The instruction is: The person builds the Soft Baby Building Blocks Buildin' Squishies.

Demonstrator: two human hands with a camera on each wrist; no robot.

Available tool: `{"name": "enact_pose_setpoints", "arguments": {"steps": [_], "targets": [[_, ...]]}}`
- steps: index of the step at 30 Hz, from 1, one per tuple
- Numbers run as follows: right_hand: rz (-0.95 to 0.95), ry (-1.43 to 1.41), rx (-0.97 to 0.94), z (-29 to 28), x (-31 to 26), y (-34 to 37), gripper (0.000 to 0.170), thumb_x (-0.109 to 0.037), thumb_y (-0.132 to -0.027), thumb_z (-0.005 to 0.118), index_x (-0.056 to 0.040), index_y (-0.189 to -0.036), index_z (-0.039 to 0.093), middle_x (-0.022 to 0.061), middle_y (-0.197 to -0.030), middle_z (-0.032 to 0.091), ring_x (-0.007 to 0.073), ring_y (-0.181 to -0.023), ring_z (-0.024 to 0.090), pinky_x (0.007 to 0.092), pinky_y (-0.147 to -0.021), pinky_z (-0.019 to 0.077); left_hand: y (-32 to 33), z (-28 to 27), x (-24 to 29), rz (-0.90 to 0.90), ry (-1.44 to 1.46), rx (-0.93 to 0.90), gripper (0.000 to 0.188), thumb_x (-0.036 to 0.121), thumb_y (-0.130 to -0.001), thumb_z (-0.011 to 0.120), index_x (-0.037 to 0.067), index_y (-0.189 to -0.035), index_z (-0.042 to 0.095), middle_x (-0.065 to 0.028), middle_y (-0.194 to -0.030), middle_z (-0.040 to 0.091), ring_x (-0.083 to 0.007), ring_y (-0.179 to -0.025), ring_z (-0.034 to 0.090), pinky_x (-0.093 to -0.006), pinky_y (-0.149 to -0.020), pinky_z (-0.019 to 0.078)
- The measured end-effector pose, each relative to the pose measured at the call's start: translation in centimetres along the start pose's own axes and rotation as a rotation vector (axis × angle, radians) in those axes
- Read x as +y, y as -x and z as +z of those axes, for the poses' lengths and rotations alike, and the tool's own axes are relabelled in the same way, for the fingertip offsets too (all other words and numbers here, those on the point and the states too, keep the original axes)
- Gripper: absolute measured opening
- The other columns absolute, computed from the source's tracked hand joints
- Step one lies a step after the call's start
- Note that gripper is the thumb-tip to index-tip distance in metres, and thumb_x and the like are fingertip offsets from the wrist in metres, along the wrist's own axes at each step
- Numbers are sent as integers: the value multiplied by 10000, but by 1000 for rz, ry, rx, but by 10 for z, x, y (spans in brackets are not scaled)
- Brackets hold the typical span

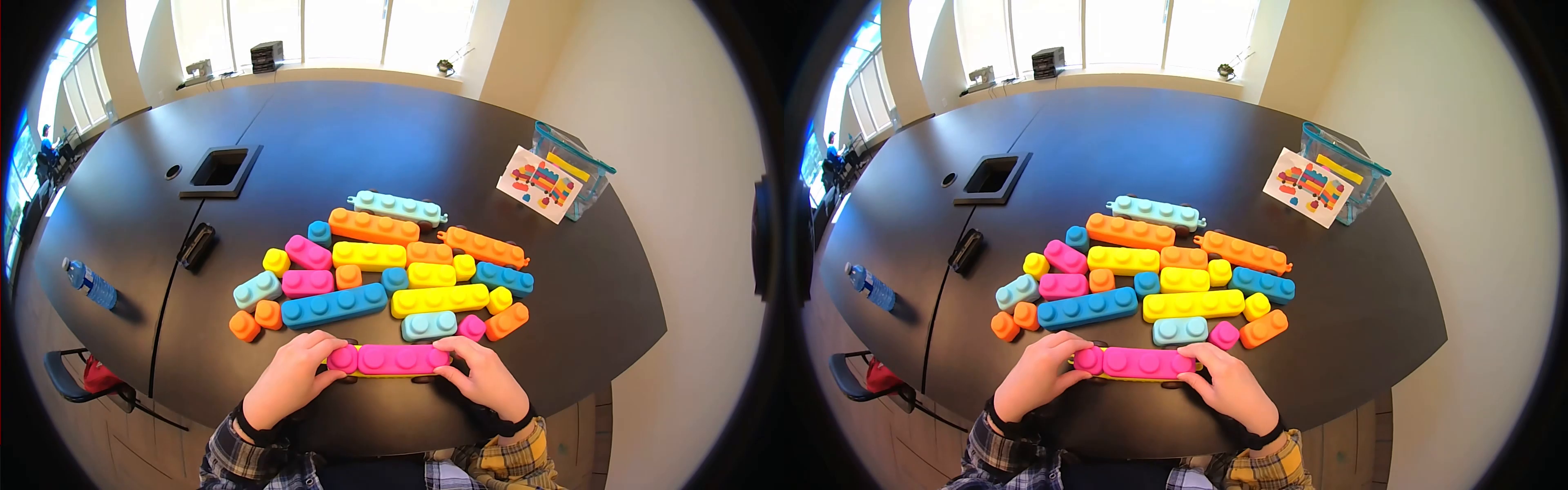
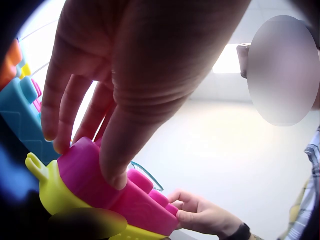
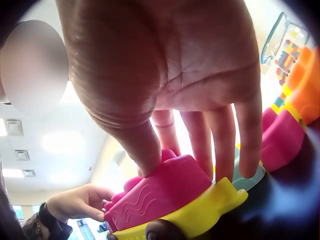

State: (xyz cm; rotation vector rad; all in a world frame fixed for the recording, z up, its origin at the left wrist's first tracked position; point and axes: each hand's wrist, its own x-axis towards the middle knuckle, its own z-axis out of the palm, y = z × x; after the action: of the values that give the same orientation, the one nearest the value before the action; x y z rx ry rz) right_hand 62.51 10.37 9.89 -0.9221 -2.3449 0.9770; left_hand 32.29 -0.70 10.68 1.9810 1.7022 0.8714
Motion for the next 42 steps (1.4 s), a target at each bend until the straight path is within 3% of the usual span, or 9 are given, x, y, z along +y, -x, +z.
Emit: {"name": "enact_pose_setpoints", "arguments": {"steps": [15, 27, 30, 32, 36, 42], "targets": [[3, 172, 53, 10, -3, 5, 365, -203, -962, 751, -58, -1275, 631, 139, -1129, 706, 360, -1023, 702, 425, -855, 578, 1, 0, -1, 9, 15, -4, 414, 95, -815, 858, 43, -1196, 705, -123, -1126, 703, -349, -1040, 696, -409, -903, 573], [-11, 278, 4, 12, -2, 7, 533, -237, -909, 803, -75, -1371, 591, 149, -1214, 699, 355, -1084, 693, 434, -877, 584, -2, -5, -2, 42, -91, -64, 419, 150, -844, 848, 50, -1222, 698, -121, -1147, 713, -355, -1050, 693, -429, -917, 568], [-32, 318, -2, 9, -6, 6, 540, -246, -916, 796, -69, -1381, 586, 155, -1220, 699, 354, -1089, 694, 432, -894, 582, -11, -22, -25, 56, -108, -104, 425, 187, -856, 846, 53, -1231, 696, -115, -1148, 716, -330, -1053, 697, -423, -923, 565], [-41, 347, -15, 8, -7, 6, 542, -246, -925, 785, -63, -1393, 581, 160, -1222, 699, 354, -1094, 693, 433, -905, 579, -18, -44, -36, -24, -115, 24, 433, 168, -845, 853, 42, -1229, 697, -140, -1117, 724, -302, -1004, 717, -411, -873, 578], [-129, 330, 55, 7, -8, 5, 515, -234, -930, 779, -54, -1376, 595, 162, -1217, 700, 359, -1094, 692, 435, -908, 579, -50, -84, -96, -47, -328, 69, 399, 74, -838, 784, 21, -1220, 682, -188, -1119, 694, -386, -1008, 693, -439, -885, 566], [-60, 274, 55, 6, -14, 3, 388, -213, -932, 773, -60, -1265, 645, 121, -1169, 715, 338, -1038, 708, 412, -872, 583, -83, -90, -146, -83, -392, 54, 395, 87, -819, 792, 21, -1198, 697, -170, -1104, 704, -372, -1005, 690, -440, -903, 570]]}}
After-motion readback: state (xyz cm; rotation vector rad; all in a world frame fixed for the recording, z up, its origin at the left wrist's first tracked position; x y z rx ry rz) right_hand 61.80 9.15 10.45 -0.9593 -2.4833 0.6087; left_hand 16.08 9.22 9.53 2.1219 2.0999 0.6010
